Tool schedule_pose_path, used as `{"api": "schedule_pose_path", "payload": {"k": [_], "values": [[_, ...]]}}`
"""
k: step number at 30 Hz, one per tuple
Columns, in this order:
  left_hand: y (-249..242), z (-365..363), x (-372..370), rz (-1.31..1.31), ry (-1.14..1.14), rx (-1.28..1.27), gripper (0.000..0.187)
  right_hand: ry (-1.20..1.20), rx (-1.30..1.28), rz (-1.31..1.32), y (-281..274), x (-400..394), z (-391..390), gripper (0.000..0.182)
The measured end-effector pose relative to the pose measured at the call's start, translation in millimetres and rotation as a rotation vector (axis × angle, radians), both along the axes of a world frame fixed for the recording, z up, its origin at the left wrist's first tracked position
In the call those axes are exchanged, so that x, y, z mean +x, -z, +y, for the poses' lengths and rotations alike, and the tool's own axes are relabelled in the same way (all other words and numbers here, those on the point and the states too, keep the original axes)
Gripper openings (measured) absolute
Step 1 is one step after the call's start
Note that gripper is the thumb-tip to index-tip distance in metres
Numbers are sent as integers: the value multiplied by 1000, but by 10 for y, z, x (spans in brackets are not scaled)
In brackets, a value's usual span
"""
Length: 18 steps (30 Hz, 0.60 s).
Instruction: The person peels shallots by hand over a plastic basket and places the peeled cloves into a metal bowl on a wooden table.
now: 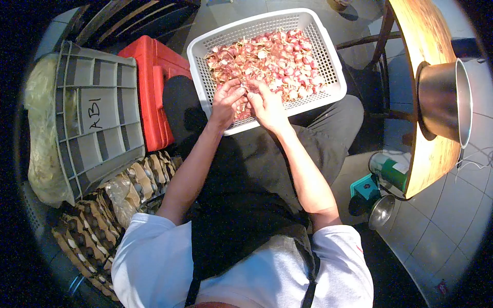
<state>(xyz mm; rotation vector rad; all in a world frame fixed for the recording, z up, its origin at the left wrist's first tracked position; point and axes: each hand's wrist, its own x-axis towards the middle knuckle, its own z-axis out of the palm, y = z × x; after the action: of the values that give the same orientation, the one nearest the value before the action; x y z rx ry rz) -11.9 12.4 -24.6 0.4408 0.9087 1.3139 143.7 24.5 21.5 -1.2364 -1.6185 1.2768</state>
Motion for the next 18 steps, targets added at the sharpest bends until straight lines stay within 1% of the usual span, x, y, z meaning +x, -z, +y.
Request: {"api": "schedule_pose_path", "payload": {"k": [1, 4, 8, 10, 13, 16, 18], "values": [[-28, -1, 9, 7, -6, -11, 29, 0, 73, -28, 32, -10, -1, 35], [-86, -1, 10, -13, 13, -4, 31, -3, -144, 50, -23, -14, -18, 32], [-175, -2, 25, 3, 31, -3, 30, 24, -201, 117, -46, -12, 4, 31], [-128, 0, 32, -8, 33, 9, 29, 41, -232, 158, -36, 14, 22, 32], [-119, -4, 24, -15, 24, 16, 29, 127, -351, 315, -19, 107, 97, 39], [-106, 1, 14, 13, 11, -6, 25, 84, -343, 193, -32, 68, 86, 41], [-93, 0, 8, 23, -4, -23, 24, 1, -323, 168, -54, 68, 64, 41]]}}
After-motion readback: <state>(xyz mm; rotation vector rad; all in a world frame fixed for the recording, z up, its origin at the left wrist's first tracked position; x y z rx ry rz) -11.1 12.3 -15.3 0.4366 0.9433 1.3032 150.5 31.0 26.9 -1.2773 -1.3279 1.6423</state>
